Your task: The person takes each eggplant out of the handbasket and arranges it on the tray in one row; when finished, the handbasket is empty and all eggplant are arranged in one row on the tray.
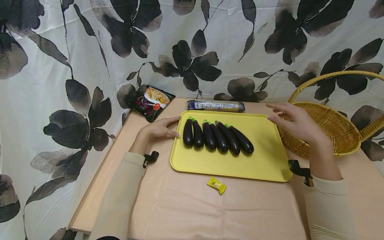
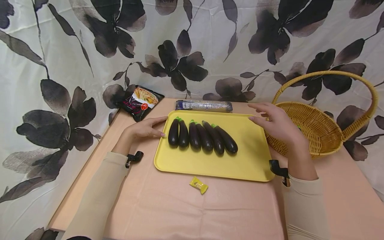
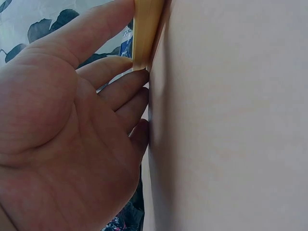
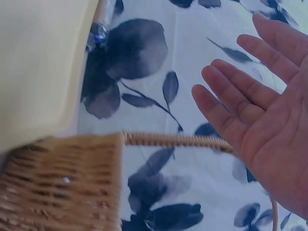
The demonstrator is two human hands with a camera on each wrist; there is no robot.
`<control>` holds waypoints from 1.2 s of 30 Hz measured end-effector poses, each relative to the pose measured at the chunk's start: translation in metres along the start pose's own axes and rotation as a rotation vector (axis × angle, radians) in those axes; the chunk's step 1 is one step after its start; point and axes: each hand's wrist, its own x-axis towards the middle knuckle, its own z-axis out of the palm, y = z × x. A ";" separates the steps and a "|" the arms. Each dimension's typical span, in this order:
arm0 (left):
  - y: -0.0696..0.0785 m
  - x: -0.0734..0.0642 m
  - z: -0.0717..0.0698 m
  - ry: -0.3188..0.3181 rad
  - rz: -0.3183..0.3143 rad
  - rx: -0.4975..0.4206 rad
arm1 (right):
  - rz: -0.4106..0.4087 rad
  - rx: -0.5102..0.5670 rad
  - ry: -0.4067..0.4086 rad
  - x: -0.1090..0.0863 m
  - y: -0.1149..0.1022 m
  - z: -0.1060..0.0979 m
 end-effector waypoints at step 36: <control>-0.007 0.000 0.002 0.009 -0.005 0.022 | 0.362 -0.011 0.040 -0.047 0.088 -0.036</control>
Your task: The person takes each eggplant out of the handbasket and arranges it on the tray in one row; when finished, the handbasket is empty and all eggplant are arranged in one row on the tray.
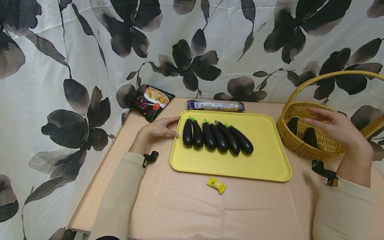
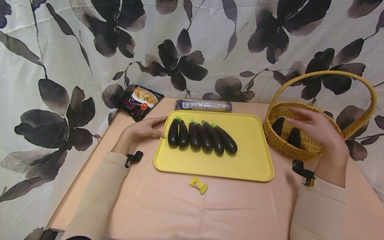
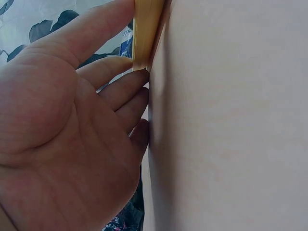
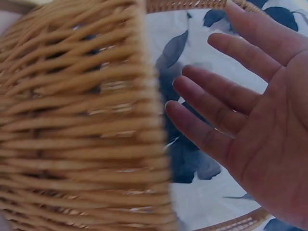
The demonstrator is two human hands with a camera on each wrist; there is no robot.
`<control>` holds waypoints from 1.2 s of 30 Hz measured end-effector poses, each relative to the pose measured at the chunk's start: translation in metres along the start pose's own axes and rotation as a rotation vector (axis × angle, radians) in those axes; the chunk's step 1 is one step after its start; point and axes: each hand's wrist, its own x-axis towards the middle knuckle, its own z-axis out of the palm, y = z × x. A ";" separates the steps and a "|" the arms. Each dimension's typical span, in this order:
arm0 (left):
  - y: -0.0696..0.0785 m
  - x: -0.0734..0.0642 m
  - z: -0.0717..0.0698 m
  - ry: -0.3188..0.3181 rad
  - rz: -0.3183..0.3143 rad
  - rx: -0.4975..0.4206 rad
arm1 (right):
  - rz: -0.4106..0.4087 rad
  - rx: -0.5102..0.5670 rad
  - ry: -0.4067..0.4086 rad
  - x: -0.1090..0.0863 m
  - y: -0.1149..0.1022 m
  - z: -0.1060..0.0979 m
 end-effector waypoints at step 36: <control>0.004 0.002 -0.004 -0.016 -0.033 -0.023 | 0.065 -0.191 -0.262 0.019 0.055 -0.002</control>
